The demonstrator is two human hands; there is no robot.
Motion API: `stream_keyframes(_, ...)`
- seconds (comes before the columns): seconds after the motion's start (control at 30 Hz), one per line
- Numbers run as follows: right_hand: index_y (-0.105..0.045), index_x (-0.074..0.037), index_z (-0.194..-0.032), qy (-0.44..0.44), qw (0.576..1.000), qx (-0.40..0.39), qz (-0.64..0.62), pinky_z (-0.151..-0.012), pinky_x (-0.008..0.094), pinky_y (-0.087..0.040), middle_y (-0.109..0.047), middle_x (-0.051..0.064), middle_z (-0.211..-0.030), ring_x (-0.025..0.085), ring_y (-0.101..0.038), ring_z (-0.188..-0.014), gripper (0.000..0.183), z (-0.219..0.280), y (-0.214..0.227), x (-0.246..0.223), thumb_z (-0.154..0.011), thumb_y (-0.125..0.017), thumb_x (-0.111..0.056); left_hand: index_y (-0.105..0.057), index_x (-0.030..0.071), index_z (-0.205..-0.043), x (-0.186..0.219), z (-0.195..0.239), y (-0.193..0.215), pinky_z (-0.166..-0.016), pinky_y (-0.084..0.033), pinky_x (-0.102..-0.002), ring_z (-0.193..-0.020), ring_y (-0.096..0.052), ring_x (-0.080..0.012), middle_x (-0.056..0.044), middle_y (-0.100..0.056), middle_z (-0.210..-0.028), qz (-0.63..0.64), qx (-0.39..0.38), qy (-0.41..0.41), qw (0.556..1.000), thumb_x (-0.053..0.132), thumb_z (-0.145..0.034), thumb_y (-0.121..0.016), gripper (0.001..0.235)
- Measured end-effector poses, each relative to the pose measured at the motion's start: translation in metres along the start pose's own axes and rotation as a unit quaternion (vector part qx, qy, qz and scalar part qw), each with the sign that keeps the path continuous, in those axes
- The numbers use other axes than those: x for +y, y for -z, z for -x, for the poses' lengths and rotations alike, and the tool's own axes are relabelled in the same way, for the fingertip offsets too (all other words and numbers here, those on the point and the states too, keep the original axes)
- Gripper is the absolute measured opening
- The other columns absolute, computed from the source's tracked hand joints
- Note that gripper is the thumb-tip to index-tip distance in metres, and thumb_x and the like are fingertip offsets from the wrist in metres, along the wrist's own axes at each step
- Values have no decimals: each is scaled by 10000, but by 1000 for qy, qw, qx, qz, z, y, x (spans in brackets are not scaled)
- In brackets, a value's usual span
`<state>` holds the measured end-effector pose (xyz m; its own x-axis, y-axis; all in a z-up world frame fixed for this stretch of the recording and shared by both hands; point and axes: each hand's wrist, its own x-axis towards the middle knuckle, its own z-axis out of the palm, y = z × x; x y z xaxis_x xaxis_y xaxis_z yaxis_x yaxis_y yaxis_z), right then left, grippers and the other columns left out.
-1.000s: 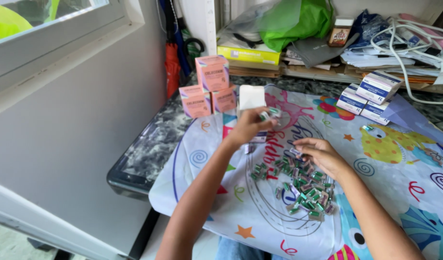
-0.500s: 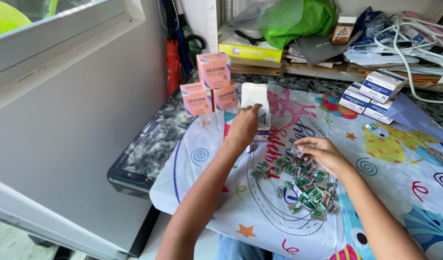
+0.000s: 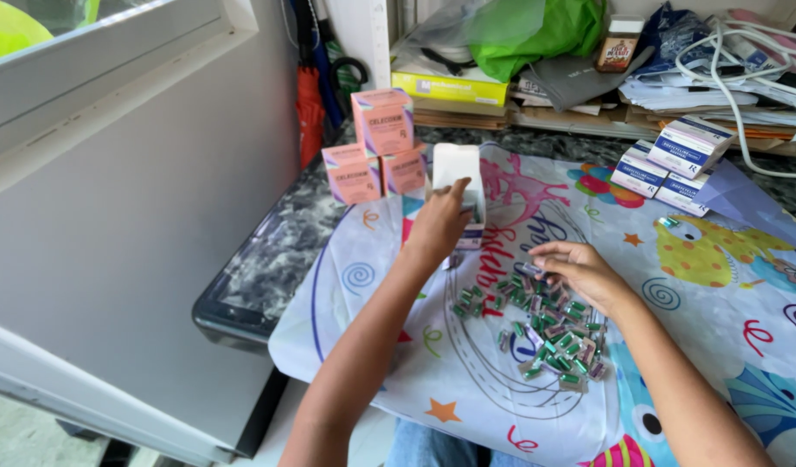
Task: The person sorts a pile of green and white capsules on a table. They pick up individual capsules and place them into a small white box. The person continues this process, moving capsules from the pile into the box.
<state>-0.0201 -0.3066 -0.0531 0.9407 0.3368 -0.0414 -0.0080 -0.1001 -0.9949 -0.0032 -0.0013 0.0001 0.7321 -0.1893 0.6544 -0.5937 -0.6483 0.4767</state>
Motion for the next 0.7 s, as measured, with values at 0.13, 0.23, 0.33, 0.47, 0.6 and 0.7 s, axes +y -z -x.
stream_keyframes(0.13, -700, 10, -1193, 2, 1000, -1, -1, -672, 271, -510, -739, 56, -942, 112, -650, -788, 316, 0, 0, 0, -911, -699, -133, -503, 76, -1393, 2, 0, 0, -806, -541, -516, -980, -668, -445, -235, -690, -1097, -8, -5, 9, 1000, 147, -853, -740, 594)
stream_keyframes(0.23, -706, 12, -1199, 3, 1000, -2, 5, -670, 277, -512, -733, 65, -933, 121, -644, -772, 317, 0, 1, 1, -914, -708, -128, -494, 79, -1402, 3, 0, 1, -805, -545, -513, -979, -671, -440, -230, -688, -1104, -9, -13, 17, 1000, 178, -861, -737, 602)
stream_keyframes(0.33, -703, 10, -1195, 3, 1000, -5, -3, -671, 271, -516, -736, 63, -939, 116, -660, -788, 314, 0, 0, 1, -912, -703, -125, -496, 72, -1394, 0, -1, -1, -800, -546, -508, -971, -670, -440, -235, -686, -1100, -9, -6, 12, 1000, 197, -854, -754, 611)
stream_keyframes(0.47, -705, 9, -1193, 2, 1000, 0, 9, -668, 266, -518, -740, 57, -945, 109, -654, -780, 310, 0, -1, 0, -913, -700, -124, -532, 63, -1370, -12, -4, -12, -787, -579, -423, -922, -725, -342, -192, -721, -1070, 122, 10, 24, 992, 207, -888, -753, 549)
stream_keyframes(0.6, -710, 4, -1203, -5, 1000, 0, 12, -653, 260, -516, -736, 60, -909, 112, -643, -739, 319, -2, 1, 4, -912, -707, -128, -553, 53, -1356, -49, -19, -40, -765, -588, -320, -938, -742, -211, -141, -735, -1073, 392, -22, 99, 914, 191, -975, -697, 430)
stream_keyframes(0.7, -709, 8, -1194, 2, 1000, -2, 17, -646, 256, -523, -738, 49, -901, 104, -649, -732, 319, -1, -1, 1, -907, -708, -131, -571, 50, -1349, -55, -25, -34, -796, -564, -291, -982, -721, -185, -124, -737, -1105, 533, -53, 162, 829, 157, -1017, -641, 356)
